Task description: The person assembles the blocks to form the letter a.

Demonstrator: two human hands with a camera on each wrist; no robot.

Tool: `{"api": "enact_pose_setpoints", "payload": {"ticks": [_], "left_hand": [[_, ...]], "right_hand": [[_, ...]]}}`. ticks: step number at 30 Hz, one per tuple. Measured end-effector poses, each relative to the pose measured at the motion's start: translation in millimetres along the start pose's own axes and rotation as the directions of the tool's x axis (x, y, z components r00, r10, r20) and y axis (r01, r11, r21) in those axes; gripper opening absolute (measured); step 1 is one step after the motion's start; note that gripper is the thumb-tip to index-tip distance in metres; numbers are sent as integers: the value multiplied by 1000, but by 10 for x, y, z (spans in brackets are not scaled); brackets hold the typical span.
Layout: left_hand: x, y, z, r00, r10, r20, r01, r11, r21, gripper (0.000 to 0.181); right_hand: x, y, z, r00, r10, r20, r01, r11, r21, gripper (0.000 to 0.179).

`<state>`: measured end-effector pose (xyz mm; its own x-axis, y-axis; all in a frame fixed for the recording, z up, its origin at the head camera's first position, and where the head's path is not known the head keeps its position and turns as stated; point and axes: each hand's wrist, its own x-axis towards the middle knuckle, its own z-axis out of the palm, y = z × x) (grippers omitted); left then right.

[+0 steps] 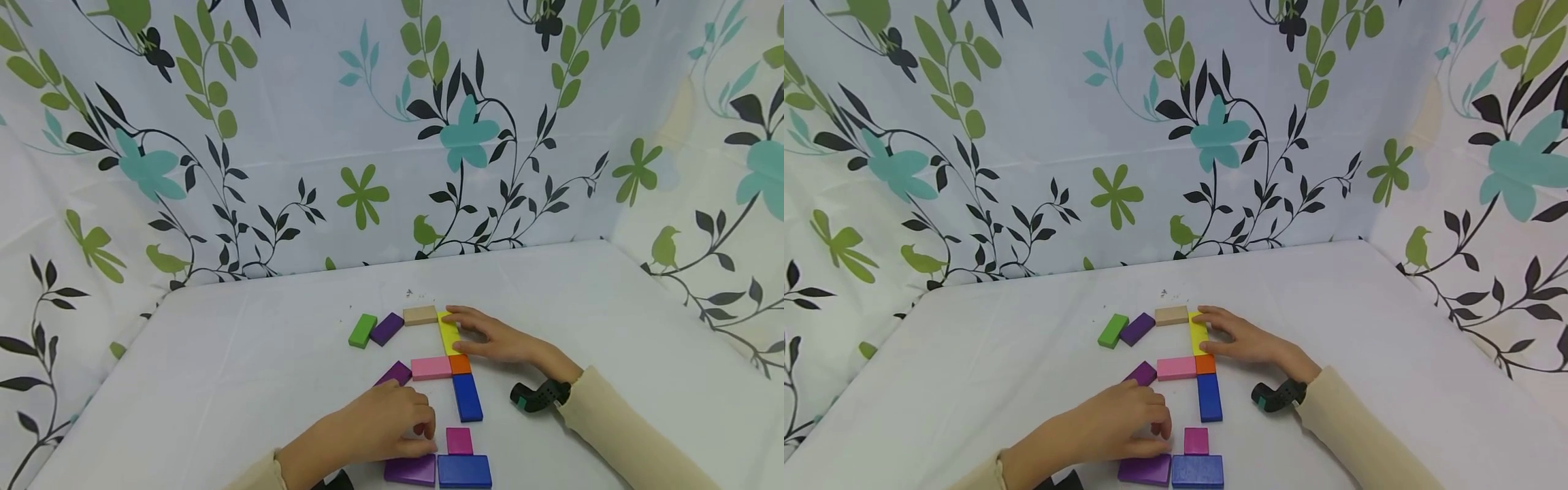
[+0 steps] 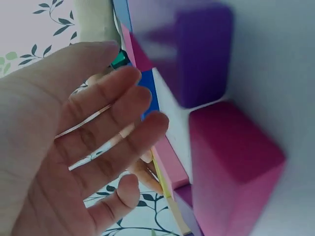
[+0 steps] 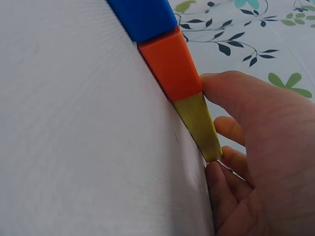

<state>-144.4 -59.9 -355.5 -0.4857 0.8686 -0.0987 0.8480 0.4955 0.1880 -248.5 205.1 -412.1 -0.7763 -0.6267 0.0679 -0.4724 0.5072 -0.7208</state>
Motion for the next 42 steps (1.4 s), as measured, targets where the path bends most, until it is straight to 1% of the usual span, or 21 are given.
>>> {"api": "enact_pose_setpoints", "payload": {"ticks": [3,5,9,11,14,16,18,22,24,27,32,39,42], "left_hand": [[-95,14,36,1000,1,-20,0,1000,23,26],[-153,18,59,999,20,-44,-17,998,59,31],[-217,17,86,997,39,-68,-33,996,83,33],[-228,16,94,997,26,-68,-21,997,69,33],[-234,21,100,999,-13,-45,15,999,29,32],[-237,26,105,999,-37,-31,37,999,13,32],[-238,31,113,999,-46,-26,46,999,7,32],[-222,52,136,998,-29,-55,31,999,35,37],[-201,82,146,996,-9,-84,15,998,62,40],[-146,145,152,996,-6,-89,15,995,98,43],[-67,219,163,999,-34,-33,37,993,108,44],[-55,250,189,999,-47,-23,50,989,138,42],[-57,255,198,998,-57,-11,58,989,137,42]], "right_hand": [[-1,1,-1,1000,1,0,-1,1000,2,55],[0,2,-1,1000,4,3,-4,1000,3,56],[-1,3,-10,1000,5,-6,-5,1000,-5,56],[-3,4,-19,1000,4,-11,-4,1000,-8,55],[-4,-2,-32,1000,-1,-9,1,1000,-5,55],[-2,-8,-37,1000,-2,-2,2,1000,0,56],[0,-14,-41,1000,0,1,0,1000,3,56],[7,-16,-39,1000,1,2,-1,1000,4,56],[9,-14,-36,1000,-2,3,2,1000,6,56],[13,-12,-30,1000,-6,5,6,1000,5,56],[19,-13,-16,1000,-2,3,2,1000,0,57],[10,-20,-10,1000,4,0,-4,1000,0,56],[2,-18,-4,1000,1,-1,-1,1000,5,56]]}}
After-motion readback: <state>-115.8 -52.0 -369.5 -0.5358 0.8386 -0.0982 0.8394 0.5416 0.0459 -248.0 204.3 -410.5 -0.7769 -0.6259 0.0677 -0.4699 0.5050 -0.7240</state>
